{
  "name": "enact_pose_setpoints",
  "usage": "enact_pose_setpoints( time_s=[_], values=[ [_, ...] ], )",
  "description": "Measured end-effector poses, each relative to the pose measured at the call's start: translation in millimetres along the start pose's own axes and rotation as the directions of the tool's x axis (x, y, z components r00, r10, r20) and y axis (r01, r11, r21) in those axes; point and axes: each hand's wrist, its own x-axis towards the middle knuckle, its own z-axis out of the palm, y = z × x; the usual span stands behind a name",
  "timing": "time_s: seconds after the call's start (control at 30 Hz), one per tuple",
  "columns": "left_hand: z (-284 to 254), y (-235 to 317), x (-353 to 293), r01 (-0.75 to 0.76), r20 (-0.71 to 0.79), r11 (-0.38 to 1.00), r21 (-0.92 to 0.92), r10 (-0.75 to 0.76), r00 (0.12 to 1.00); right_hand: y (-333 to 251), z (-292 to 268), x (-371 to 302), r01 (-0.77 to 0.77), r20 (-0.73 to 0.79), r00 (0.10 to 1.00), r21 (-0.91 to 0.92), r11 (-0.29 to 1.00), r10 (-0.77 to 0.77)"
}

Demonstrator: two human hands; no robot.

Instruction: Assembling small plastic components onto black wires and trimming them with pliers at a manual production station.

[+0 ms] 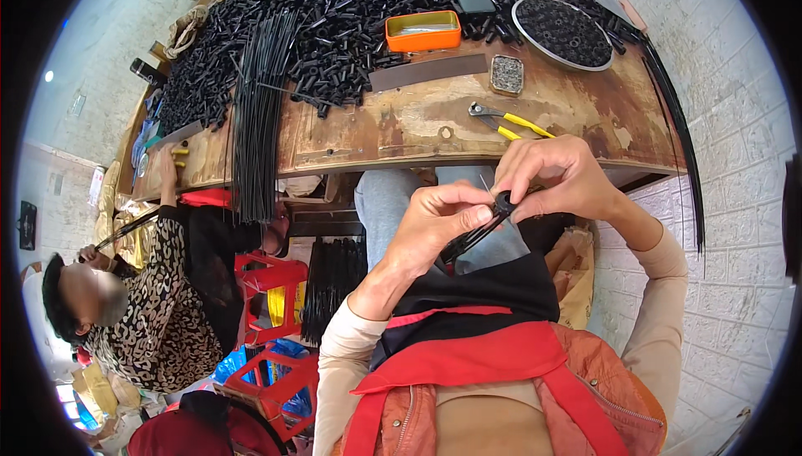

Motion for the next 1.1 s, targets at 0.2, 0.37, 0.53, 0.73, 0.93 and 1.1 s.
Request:
enact_pose_setpoints(
  time_s=[0.2,0.37,0.53,0.73,0.93,1.1],
  values=[
    [8,11,-11,-0.207,-0.271,0.754,0.623,0.457,0.847,14,30,15,0.005,-0.254,0.967,0.005,1.000,-0.004],
    [-15,22,-20,-0.185,-0.305,0.864,0.469,0.355,0.884,19,69,42,0.083,-0.329,0.944,0.286,0.955,0.016],
    [-31,40,-25,-0.340,-0.313,0.845,0.412,0.482,0.818,84,77,28,-0.271,-0.147,0.942,0.190,0.944,0.300],
    [-45,43,-21,-0.389,-0.274,0.835,0.390,0.508,0.817,73,93,32,-0.226,-0.219,0.941,0.163,0.960,0.259],
    [-44,44,-7,-0.380,-0.234,0.855,0.353,0.474,0.849,71,88,29,-0.255,-0.267,0.924,0.100,0.962,0.273],
    [-45,42,0,-0.361,-0.202,0.866,0.346,0.445,0.873,76,86,29,-0.199,-0.337,0.919,0.046,0.979,0.203]
  ],
)
